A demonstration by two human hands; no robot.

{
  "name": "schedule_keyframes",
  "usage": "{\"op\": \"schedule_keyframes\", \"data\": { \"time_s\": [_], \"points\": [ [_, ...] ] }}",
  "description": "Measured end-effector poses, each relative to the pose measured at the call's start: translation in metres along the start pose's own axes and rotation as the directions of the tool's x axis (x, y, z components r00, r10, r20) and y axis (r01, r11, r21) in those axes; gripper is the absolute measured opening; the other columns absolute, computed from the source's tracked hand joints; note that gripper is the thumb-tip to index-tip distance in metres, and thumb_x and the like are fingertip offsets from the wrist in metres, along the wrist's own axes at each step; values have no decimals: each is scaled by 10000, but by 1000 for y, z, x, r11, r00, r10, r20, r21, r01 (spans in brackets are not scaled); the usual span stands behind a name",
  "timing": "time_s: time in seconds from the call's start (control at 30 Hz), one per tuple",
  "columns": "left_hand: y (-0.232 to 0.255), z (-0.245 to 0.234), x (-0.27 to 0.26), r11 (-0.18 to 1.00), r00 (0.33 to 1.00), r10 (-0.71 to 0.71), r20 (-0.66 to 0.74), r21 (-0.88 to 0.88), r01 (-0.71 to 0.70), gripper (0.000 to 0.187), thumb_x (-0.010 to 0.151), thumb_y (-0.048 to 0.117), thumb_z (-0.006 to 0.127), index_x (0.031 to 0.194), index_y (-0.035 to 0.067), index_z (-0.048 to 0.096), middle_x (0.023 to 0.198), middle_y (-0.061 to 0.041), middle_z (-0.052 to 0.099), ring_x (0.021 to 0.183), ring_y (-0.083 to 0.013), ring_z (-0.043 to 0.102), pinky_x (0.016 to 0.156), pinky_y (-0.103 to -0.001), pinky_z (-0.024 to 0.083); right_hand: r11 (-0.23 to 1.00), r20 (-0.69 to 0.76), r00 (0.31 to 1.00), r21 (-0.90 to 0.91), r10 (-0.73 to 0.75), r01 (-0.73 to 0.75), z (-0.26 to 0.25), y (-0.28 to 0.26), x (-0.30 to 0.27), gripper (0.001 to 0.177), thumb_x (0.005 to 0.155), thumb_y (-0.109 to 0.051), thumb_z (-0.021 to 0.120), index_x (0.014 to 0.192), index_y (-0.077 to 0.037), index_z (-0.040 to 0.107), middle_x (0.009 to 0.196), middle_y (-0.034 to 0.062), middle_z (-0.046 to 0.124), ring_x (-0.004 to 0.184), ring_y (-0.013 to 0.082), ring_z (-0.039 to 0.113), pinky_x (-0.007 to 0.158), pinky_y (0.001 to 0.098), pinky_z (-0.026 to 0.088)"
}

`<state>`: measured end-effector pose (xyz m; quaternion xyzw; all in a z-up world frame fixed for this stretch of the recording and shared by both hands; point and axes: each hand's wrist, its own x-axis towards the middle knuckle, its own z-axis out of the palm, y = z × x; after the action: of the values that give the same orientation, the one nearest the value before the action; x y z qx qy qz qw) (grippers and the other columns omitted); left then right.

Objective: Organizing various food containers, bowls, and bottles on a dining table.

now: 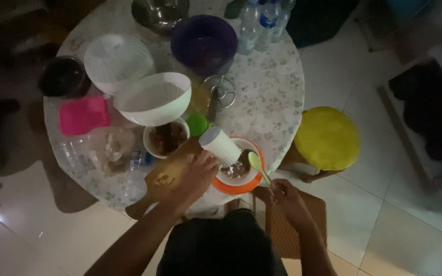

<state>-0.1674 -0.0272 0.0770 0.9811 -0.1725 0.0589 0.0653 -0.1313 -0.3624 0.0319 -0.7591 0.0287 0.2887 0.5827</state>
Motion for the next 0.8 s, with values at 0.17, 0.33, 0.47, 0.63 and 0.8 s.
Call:
{"op": "schedule_keyframes", "data": {
  "time_s": [0.17, 0.33, 0.47, 0.63, 0.8],
  "points": [
    [6, -30, 6, 995, 999, 26, 48, 98, -30, 334, 772, 201, 675, 1083, 87, 718, 1247, -38, 619, 1261, -307, 494, 917, -547, 443, 1000, 4, 1000, -9, -17, 17, -3, 2, 3, 287, 1025, -303, 572, 1150, -50, 629, 858, 11, 599, 779, 121, 544, 709, 300, 486],
    [4, -19, 4, 992, 1000, 5, 20, 126, -8, 318, 808, 203, 668, 1110, 114, 707, 1264, -16, 597, 1237, -292, 501, 921, -557, 444, 997, 39, 998, 62, -42, 40, -9, 9, 4, 272, 1028, -290, 552, 1165, -61, 607, 854, 3, 601, 760, 118, 546, 688, 294, 482],
    [2, -1, -3, 996, 998, -15, 54, 88, 10, 353, 795, 197, 661, 1134, 111, 707, 1319, -31, 585, 1250, -290, 500, 921, -535, 454, 998, 37, 999, 54, -31, 29, -12, 1, 2, 262, 1036, -270, 575, 1152, -40, 622, 858, 23, 581, 758, 124, 529, 684, 299, 470],
    [2, -6, -8, 995, 1000, -28, -4, 99, 28, 347, 860, 192, 661, 1192, 98, 699, 1314, -16, 569, 1258, -288, 503, 943, -533, 450, 999, 29, 1000, 40, -2, 1, -16, -13, -2, 268, 1020, -275, 590, 1150, -43, 620, 904, 11, 596, 786, 114, 538, 697, 294, 483],
    [3, -14, -9, 985, 999, -3, 33, 174, -2, 548, 684, 208, 662, 1219, 88, 678, 1379, -70, 546, 1242, -353, 491, 926, -534, 461, 999, 24, 999, -42, 35, -34, -18, -16, -2, 280, 1026, -297, 582, 1152, -52, 631, 903, 8, 602, 808, 112, 544, 731, 289, 492]
  ]
}}
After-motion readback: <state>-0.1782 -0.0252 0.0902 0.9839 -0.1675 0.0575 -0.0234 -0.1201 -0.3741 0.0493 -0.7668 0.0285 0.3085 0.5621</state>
